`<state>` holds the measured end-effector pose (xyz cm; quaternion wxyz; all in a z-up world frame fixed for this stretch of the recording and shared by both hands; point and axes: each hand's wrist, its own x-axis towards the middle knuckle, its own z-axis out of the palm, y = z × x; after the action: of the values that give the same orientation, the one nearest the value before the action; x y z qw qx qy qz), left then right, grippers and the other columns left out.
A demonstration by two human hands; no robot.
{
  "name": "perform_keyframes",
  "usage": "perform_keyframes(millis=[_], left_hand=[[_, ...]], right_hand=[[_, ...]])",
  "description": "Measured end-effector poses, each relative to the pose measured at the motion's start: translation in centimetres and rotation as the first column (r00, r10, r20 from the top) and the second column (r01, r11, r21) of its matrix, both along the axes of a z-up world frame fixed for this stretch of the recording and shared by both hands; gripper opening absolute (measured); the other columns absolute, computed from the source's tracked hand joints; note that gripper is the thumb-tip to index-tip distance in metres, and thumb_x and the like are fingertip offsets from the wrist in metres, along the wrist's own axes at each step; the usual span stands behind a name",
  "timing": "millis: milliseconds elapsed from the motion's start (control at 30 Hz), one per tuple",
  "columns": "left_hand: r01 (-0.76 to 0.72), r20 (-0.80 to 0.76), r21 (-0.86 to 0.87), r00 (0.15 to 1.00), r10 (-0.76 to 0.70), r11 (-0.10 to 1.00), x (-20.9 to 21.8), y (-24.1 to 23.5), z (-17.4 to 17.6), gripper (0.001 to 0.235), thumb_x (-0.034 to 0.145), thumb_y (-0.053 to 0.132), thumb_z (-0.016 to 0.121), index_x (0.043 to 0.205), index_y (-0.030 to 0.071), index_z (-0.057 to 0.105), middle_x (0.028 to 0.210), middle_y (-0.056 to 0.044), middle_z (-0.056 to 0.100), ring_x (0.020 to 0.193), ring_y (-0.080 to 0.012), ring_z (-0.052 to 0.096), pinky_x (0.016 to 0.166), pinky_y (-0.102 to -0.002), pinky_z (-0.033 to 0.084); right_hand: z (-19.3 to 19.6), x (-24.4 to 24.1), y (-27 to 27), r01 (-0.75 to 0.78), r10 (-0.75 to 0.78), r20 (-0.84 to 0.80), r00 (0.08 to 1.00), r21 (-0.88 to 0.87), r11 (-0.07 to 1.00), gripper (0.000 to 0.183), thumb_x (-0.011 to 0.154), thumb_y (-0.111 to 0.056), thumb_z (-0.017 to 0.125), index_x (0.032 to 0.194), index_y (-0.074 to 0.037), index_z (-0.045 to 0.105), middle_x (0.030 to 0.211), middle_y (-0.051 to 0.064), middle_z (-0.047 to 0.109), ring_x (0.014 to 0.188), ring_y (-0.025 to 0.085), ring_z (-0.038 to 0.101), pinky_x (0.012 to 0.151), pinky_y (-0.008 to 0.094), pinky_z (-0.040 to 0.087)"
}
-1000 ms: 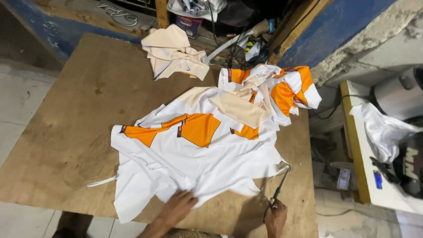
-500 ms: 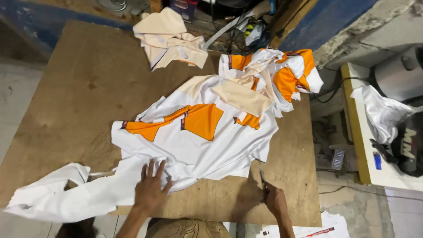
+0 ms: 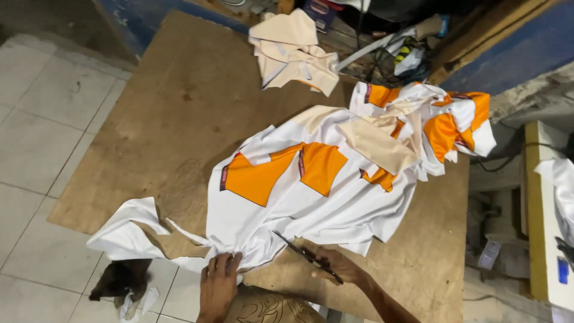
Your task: Cutting out garment patterns from fabric using scissors on a workbench
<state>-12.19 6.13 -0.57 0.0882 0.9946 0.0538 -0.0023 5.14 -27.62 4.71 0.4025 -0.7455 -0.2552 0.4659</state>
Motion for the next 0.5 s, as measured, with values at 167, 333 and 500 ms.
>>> perform_keyframes(millis=[167, 333, 500], left_hand=[[-0.123, -0.148, -0.001, 0.982, 0.121, 0.992, 0.2, -0.6, 1.5, 0.071, 0.085, 0.020, 0.059, 0.151, 0.036, 0.040, 0.164, -0.017, 0.025, 0.150, -0.0415, 0.027, 0.097, -0.058, 0.046], [0.011, -0.150, -0.069, 0.989, -0.021, 0.998, -0.5, 0.1, -0.1, 0.081, 0.072, 0.002, 0.073, 0.144, 0.024, 0.045, 0.156, -0.012, 0.035, 0.142, -0.0399, 0.032, 0.098, -0.062, 0.045], [0.187, -0.036, -0.068, 0.981, -0.190, 0.980, -1.8, 0.8, -4.2, 0.103, 0.046, 0.025, 0.096, 0.140, 0.017, 0.054, 0.151, -0.006, 0.044, 0.137, -0.0375, 0.038, 0.104, -0.058, 0.036]], right_hand=[[4.0, 2.3, 1.8, 0.150, -0.192, -0.214, 0.958, -0.197, 0.969, 0.033, 0.086, -0.016, 0.090, 0.088, -0.007, 0.058, 0.076, 0.005, 0.058, 0.038, 0.013, 0.052, 0.031, 0.025, 0.037], [2.9, 3.8, 6.1, -0.197, 0.170, -0.347, 0.923, -0.046, 0.979, 0.031, 0.102, -0.035, 0.064, 0.100, -0.011, 0.044, 0.062, -0.002, 0.048, 0.048, 0.008, 0.047, 0.045, 0.022, 0.040], [2.0, 4.3, 10.2, -0.029, 0.001, -0.242, 0.970, -0.111, 0.993, 0.031, 0.098, -0.033, 0.074, 0.100, -0.009, 0.055, 0.063, 0.001, 0.058, 0.045, 0.008, 0.055, 0.036, 0.020, 0.043]])
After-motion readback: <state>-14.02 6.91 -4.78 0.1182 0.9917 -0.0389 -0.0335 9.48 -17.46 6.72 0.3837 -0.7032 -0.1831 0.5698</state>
